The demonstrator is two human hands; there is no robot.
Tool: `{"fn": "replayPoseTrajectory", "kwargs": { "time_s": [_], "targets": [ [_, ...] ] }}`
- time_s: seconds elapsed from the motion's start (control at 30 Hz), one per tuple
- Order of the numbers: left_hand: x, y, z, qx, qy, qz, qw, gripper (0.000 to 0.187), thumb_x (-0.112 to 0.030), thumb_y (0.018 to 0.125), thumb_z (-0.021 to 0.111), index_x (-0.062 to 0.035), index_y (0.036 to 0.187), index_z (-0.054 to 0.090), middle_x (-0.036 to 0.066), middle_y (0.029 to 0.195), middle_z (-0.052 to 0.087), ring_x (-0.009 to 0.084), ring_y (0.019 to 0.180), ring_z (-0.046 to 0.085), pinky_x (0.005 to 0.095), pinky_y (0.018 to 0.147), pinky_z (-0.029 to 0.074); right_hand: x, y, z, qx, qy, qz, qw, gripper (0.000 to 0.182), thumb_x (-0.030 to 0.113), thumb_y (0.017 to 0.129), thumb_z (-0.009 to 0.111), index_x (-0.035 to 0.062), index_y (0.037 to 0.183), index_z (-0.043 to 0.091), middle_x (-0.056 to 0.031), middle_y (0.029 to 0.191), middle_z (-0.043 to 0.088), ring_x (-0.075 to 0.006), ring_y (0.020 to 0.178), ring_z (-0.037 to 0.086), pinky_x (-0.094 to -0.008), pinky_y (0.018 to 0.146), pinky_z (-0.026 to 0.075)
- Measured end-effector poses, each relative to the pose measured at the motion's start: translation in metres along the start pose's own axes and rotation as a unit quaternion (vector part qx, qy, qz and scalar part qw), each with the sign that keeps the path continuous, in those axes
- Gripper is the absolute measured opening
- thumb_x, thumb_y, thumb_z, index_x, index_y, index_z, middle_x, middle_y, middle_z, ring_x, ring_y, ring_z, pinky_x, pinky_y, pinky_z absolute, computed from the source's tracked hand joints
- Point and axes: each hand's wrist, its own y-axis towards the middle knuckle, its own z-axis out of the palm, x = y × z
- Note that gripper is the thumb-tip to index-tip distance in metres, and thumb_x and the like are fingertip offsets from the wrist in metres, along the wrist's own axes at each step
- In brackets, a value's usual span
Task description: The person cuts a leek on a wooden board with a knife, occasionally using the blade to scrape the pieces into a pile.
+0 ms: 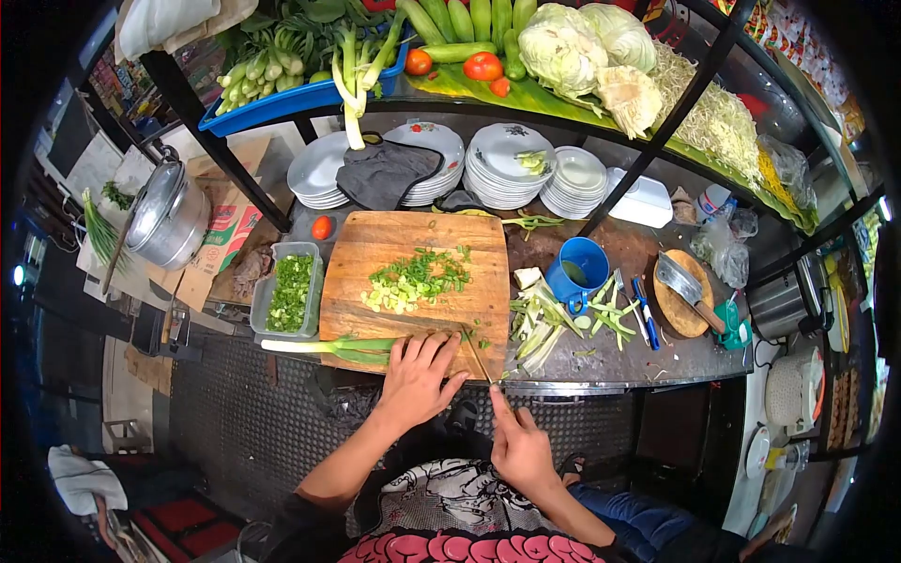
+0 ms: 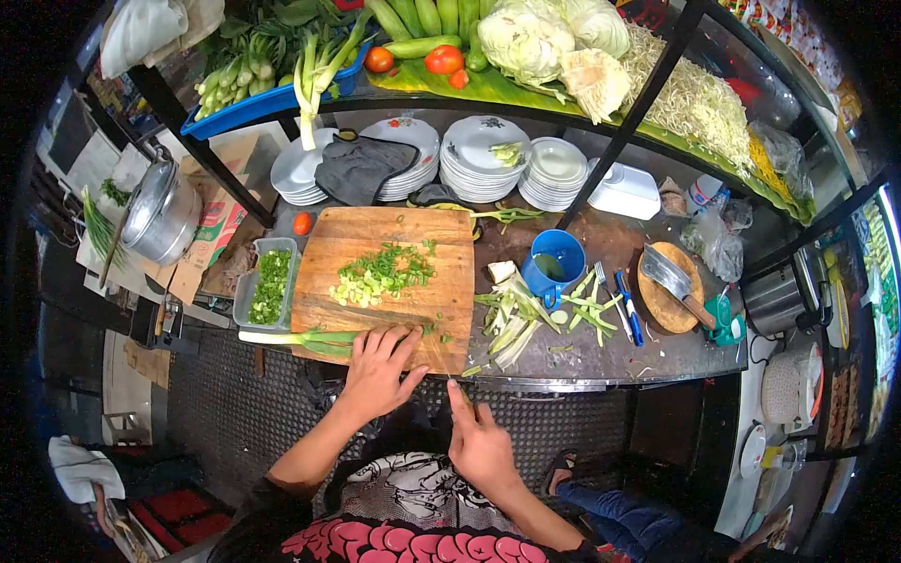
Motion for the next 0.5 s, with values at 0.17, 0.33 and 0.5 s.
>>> {"fn": "replayPoseTrajectory", "kwargs": {
  "time_s": [0.17, 0.33, 0.5],
  "targets": [
    [-0.002, 0.000, -0.006, 0.009, -0.010, 0.011, 1.000, 0.069, -0.046, 0.096, 0.071, -0.0033, 0.148, 0.055, 0.014, 0.137, 0.057, 0.0338, 0.125, 0.052, 0.0515, 0.112, 0.034, 0.004, -0.004, 0.002, 0.030, -0.031, 0.009, 0.999, 0.083, 0.005, 0.089, 0.064, 0.0191, 0.166, 0.035, -0.0253, 0.095, 0.061, -0.0471, 0.062, 0.065, -0.0549, 0.060, 0.058],
    [0.008, 0.004, -0.018, 0.067, 0.007, 0.043, 0.997, 0.071, -0.038, 0.090, 0.076, -0.0048, 0.149, 0.054, 0.014, 0.139, 0.058, 0.0323, 0.128, 0.053, 0.0510, 0.112, 0.035, 0.014, -0.005, 0.011, 0.024, -0.015, 0.021, 0.999, 0.083, 0.006, 0.090, 0.064, 0.0172, 0.166, 0.034, -0.0264, 0.096, 0.062, -0.0480, 0.063, 0.066, -0.0562, 0.060, 0.058],
    [0.025, 0.010, -0.019, 0.097, 0.010, 0.086, 0.992, 0.076, -0.025, 0.082, 0.083, -0.0084, 0.151, 0.054, 0.012, 0.138, 0.057, 0.0319, 0.124, 0.054, 0.0484, 0.110, 0.037, 0.023, -0.003, 0.025, 0.005, -0.035, 0.047, 0.998, 0.081, 0.006, 0.091, 0.062, 0.0147, 0.166, 0.033, -0.0265, 0.096, 0.062, -0.0477, 0.063, 0.066, -0.0562, 0.061, 0.059]
  ]
}}
